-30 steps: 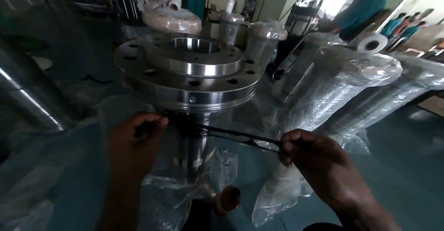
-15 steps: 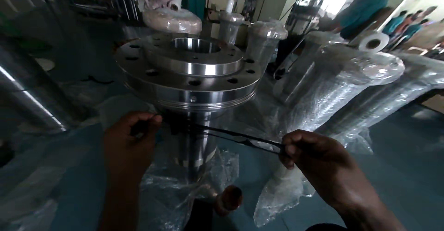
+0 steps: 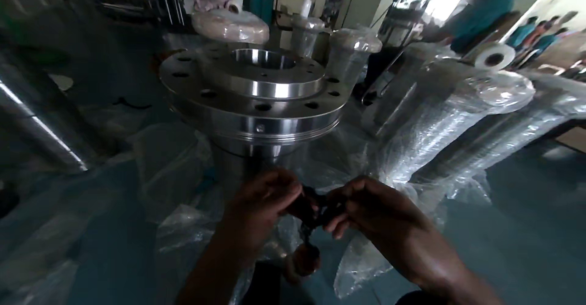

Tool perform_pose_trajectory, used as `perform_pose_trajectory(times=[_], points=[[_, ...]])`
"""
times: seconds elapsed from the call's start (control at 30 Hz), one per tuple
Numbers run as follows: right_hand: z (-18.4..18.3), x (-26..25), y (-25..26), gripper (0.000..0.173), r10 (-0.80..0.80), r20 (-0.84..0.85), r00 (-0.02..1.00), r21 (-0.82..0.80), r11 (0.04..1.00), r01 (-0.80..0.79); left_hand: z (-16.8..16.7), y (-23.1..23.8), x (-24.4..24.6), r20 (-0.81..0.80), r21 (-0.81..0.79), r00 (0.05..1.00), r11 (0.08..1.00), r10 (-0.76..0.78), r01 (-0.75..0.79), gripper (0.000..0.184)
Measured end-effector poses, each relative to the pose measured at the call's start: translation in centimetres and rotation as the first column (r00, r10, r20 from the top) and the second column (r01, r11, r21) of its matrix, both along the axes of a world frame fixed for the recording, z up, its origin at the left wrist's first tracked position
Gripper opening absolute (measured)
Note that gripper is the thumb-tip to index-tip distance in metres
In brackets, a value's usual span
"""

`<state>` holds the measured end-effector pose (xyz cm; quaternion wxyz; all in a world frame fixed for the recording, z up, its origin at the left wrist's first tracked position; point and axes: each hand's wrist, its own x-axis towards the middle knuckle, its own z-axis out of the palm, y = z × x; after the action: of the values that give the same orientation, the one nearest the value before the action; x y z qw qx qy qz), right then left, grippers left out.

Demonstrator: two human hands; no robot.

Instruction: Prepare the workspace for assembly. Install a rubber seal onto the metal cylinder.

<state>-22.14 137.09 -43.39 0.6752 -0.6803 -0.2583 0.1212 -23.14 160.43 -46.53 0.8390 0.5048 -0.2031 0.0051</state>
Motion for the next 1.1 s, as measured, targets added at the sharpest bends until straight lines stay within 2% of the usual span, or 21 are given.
perform_pose_trajectory(times=[0.07, 0.13, 0.2, 0.27, 0.37, 0.43, 0.53, 0.67, 0.73, 0.8, 0.83, 0.9, 0.97, 1.03, 1.1], points=[[0.0, -0.2, 0.3, 0.018, 0.025, 0.007, 1.000, -0.045, 0.999, -0.024, -0.3, -0.7, 0.0, -0.039, -0.088, 0.997, 0.994, -0.074, 0.070, 0.017], [0.0, -0.4, 0.5, 0.028, 0.074, 0.009, 0.997, -0.099, 0.992, -0.072, -0.7, -1.4, 0.1, -0.064, -0.171, 0.991, 0.979, -0.121, 0.108, 0.017], [0.1, -0.8, 0.7, 0.036, 0.090, 0.005, 0.996, -0.133, 0.987, -0.088, -0.9, -2.4, 0.1, -0.076, -0.133, 0.993, 0.988, -0.085, 0.075, 0.017], [0.3, -1.3, 0.9, 0.042, 0.010, 0.032, 0.999, -0.159, 0.987, -0.005, -0.9, -3.1, 0.0, -0.054, -0.029, 0.998, 0.999, 0.021, -0.022, 0.015], [0.3, -2.4, 1.0, 0.022, -0.159, 0.131, 0.978, -0.079, 0.982, 0.170, -0.8, -3.6, -0.1, 0.023, 0.070, 0.991, 0.989, 0.130, -0.131, 0.012], [0.7, -3.1, 0.4, 0.009, -0.214, 0.143, 0.966, 0.009, 0.977, 0.215, -0.4, -3.7, 0.2, 0.067, 0.067, 0.988, 0.988, 0.137, -0.142, 0.013], [1.3, -4.4, -1.3, 0.007, -0.239, 0.130, 0.962, 0.069, 0.970, 0.232, 0.5, -4.5, 0.6, 0.075, 0.086, 0.993, 0.992, 0.086, -0.093, 0.018], [1.4, -5.9, -3.7, 0.008, -0.357, 0.166, 0.919, 0.086, 0.934, 0.348, 1.0, -5.7, 1.0, 0.110, 0.306, 0.993, 0.952, -0.034, -0.001, 0.022], [1.4, -6.2, -4.4, 0.010, -0.419, 0.192, 0.888, 0.051, 0.907, 0.417, 0.9, -6.0, 1.2, 0.102, 0.354, 0.984, 0.929, -0.147, 0.102, 0.027], [1.2, -6.1, -4.7, 0.017, -0.448, 0.230, 0.864, -0.044, 0.882, 0.469, 0.7, -6.5, 1.1, 0.106, 0.337, 0.953, 0.912, -0.283, 0.233, 0.029], [1.0, -5.9, -4.8, 0.020, -0.445, 0.255, 0.859, -0.094, 0.872, 0.480, 0.6, -7.1, 0.9, 0.122, 0.324, 0.950, 0.916, -0.289, 0.237, 0.024], [0.9, -5.4, -4.7, 0.017, -0.413, 0.365, 0.834, -0.166, 0.853, 0.494, 0.3, -8.9, 0.3, 0.165, 0.261, 0.978, 0.962, -0.130, 0.084, 0.011], [2.1, -5.3, -4.5, 0.010, -0.336, 0.533, 0.777, -0.226, 0.828, 0.514, 0.2, -10.4, -0.1, 0.128, 0.103, 0.992, 0.994, 0.015, -0.028, 0.011], [3.8, -5.5, -4.6, 0.016, -0.215, 0.638, 0.739, -0.293, 0.820, 0.491, 0.7, -10.8, -0.6, 0.044, -0.012, 0.997, 0.998, 0.057, -0.057, 0.014], [4.5, -5.3, -5.2, 0.030, -0.102, 0.688, 0.718, -0.366, 0.806, 0.465, 1.1, -10.5, -0.6, 0.033, -0.050, 0.999, 0.999, 0.001, 0.001, 0.017]])
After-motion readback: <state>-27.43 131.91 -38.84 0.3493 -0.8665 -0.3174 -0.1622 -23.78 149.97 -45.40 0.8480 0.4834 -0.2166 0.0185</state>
